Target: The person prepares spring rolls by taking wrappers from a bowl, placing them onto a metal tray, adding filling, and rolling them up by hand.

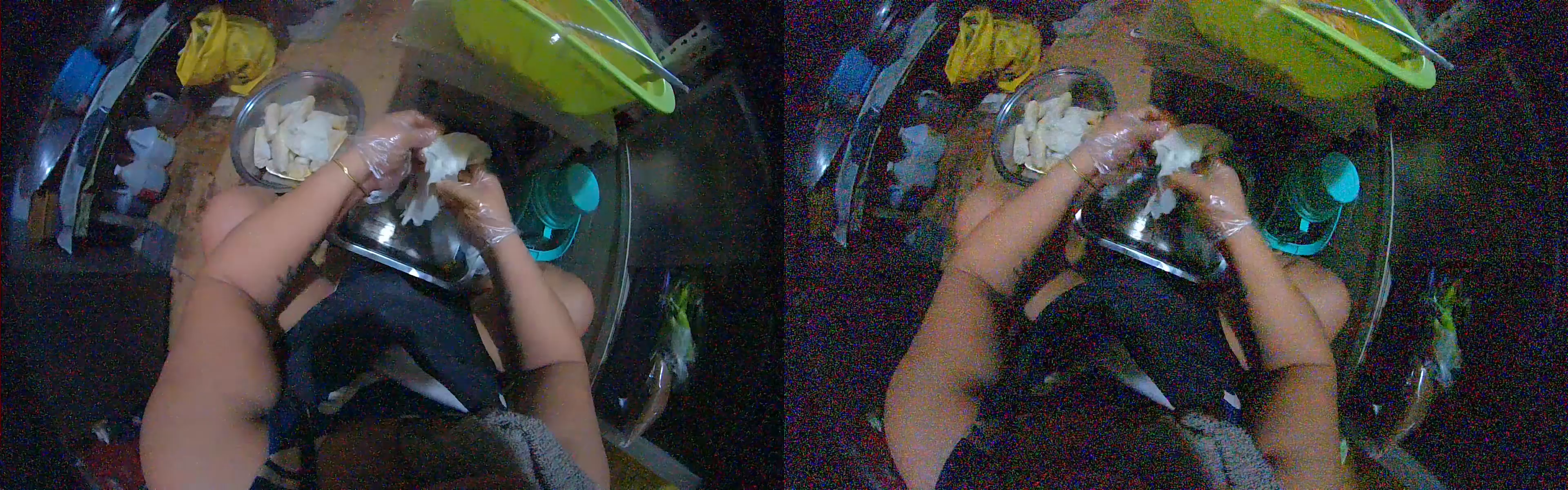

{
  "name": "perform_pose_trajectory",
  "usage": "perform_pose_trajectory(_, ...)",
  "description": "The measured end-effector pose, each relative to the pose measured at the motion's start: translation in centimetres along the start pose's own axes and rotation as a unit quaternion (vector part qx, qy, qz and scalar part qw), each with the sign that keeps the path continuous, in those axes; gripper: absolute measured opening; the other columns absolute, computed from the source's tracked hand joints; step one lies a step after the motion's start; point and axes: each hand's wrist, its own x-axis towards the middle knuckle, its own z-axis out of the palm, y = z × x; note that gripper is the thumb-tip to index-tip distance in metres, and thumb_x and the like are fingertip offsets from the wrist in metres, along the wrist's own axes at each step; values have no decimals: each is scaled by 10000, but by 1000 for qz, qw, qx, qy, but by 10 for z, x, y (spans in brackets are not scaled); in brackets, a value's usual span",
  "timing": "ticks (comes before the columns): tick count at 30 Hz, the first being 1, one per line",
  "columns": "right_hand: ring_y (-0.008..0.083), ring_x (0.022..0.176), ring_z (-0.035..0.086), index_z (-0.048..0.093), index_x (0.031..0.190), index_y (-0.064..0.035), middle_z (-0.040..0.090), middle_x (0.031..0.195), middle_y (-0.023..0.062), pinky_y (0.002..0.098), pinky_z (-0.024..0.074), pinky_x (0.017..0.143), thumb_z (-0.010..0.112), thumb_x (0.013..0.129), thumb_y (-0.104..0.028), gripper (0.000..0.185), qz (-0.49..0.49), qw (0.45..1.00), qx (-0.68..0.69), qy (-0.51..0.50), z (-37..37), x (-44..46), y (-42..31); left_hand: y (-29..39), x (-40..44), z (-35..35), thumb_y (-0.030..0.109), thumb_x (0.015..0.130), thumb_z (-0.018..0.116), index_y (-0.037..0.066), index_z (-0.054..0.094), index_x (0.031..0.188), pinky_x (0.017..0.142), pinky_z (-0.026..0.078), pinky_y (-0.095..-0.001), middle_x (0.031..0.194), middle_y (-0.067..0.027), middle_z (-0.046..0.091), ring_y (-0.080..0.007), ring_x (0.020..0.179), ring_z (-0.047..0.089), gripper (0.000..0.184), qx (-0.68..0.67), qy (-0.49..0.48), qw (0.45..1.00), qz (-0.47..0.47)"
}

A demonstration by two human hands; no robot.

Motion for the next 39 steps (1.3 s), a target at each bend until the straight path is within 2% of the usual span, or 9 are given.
perform_pose_trajectory(3,175,793,616,522,1107,4,625,961,92,291,502,718,607,737,39,381,-78,993,-68,-52,-41,31,50,-17,11,-16,210,848,623,33,538,1097,596,470,-284,816,-49,559,-143,677,527,317,-155,-43,987,-12)
perform_pose_trajectory(6,230,901,609,503,1138,38,606,1052,141,315,494,813,555,743,40,398,43,978,-193,-68,-46,30,26,-4,3,-17,248,851,614,75,542,1092,539,459,-249,806,-18,572,-97,651,527,305,-188,-27,982,13)
perform_pose_trajectory(9,274,1039,564,486,1152,65,572,1132,193,340,461,911,530,754,-1,406,146,987,-38,-55,-54,42,40,16,-13,-21,231,856,599,98,542,1155,563,480,-226,891,-27,598,-91,680,563,332,-161,0,987,31)
perform_pose_trajectory(13,326,1129,507,480,1158,74,545,1163,235,379,417,984,521,724,-66,457,-4,981,190,-40,-51,41,41,2,3,-28,164,857,593,106,553,1177,587,514,-252,999,-36,583,-131,745,584,328,-237,16,961,138)
perform_pose_trajectory(16,374,1132,491,484,1145,71,525,1181,255,445,386,1013,526,648,-75,519,105,882,455,-62,-40,35,9,24,-8,-40,161,869,574,117,517,1226,655,539,-299,1112,-55,573,-171,865,602,365,-289,18,957,36)
perform_pose_trajectory(18,399,1122,491,484,1154,65,519,1188,260,478,364,1023,527,610,-77,563,-66,976,204,-17,-67,51,50,24,-8,-45,168,875,565,115,490,1250,653,542,-300,1139,-59,571,-176,898,600,386,-322,12,945,57)
perform_pose_trajectory(22,418,1093,500,488,1159,50,510,1191,264,526,342,1020,521,600,-99,580,71,856,509,55,-40,30,-15,25,-8,-55,132,860,579,48,546,1114,804,509,-380,1041,-98,608,-229,921,607,270,-383,-18,919,93)
perform_pose_trajectory(28,404,1119,470,491,1171,40,504,1203,235,545,330,1016,486,655,-191,565,46,846,514,133,-34,20,-44,22,9,-103,154,873,568,46,538,1151,890,484,-437,1081,-110,599,-262,986,585,299,-406,-17,903,144)
perform_pose_trajectory(39,387,1129,476,492,1202,39,536,1203,215,543,318,1020,512,740,-236,538,5,837,543,-71,-44,27,-37,49,-16,-138,160,852,587,99,549,1093,764,487,-456,1032,-84,578,-242,937,563,251,-329,111,917,194)
